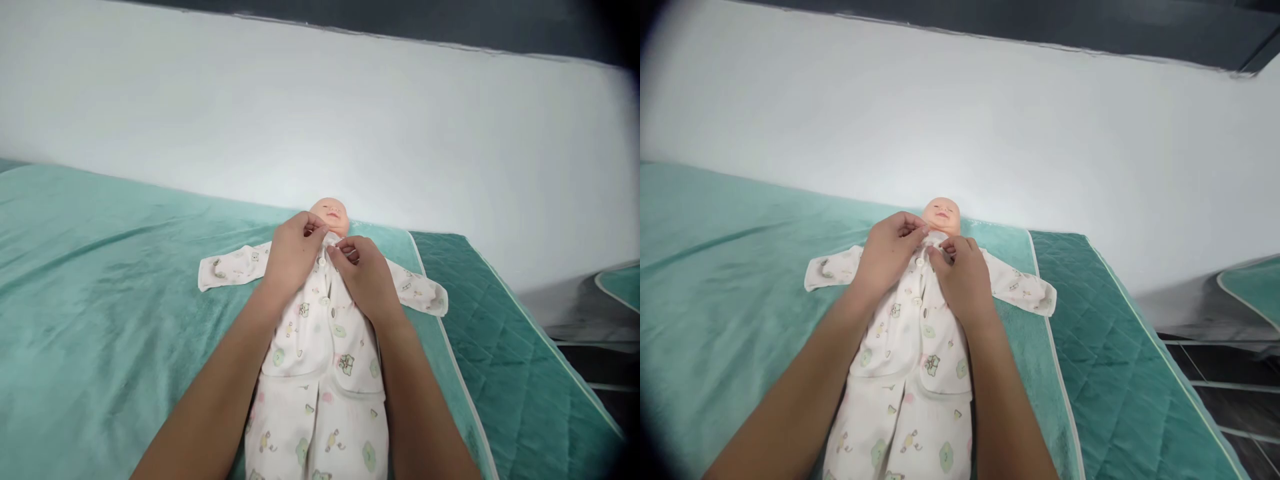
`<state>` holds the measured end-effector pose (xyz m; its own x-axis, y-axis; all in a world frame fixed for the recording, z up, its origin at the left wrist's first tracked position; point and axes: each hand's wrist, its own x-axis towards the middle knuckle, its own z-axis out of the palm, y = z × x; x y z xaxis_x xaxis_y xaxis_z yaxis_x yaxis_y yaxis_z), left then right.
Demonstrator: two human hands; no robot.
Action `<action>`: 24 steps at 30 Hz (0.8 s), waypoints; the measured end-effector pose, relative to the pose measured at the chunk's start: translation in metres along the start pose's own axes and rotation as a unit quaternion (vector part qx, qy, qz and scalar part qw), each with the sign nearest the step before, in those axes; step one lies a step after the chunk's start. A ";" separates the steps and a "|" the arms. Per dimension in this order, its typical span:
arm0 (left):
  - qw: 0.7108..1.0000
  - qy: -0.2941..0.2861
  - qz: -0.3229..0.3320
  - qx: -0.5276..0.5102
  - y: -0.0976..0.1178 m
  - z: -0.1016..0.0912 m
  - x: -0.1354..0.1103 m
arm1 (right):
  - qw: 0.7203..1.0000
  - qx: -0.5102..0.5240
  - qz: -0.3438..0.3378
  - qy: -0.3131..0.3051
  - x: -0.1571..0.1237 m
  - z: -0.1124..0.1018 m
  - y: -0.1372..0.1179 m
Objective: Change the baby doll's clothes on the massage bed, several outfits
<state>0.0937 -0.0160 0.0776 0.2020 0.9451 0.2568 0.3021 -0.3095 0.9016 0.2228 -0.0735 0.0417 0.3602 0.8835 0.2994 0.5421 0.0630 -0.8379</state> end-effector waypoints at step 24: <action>0.998 -0.065 -0.006 -0.025 -0.004 -0.003 0.001 | 0.983 0.163 0.087 0.003 0.004 -0.011 0.005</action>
<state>0.0901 -0.0134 0.0753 0.3188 0.9260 0.2024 0.2579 -0.2902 0.9215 0.2350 -0.0745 0.0440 0.4315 0.8912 0.1403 0.2002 0.0571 -0.9781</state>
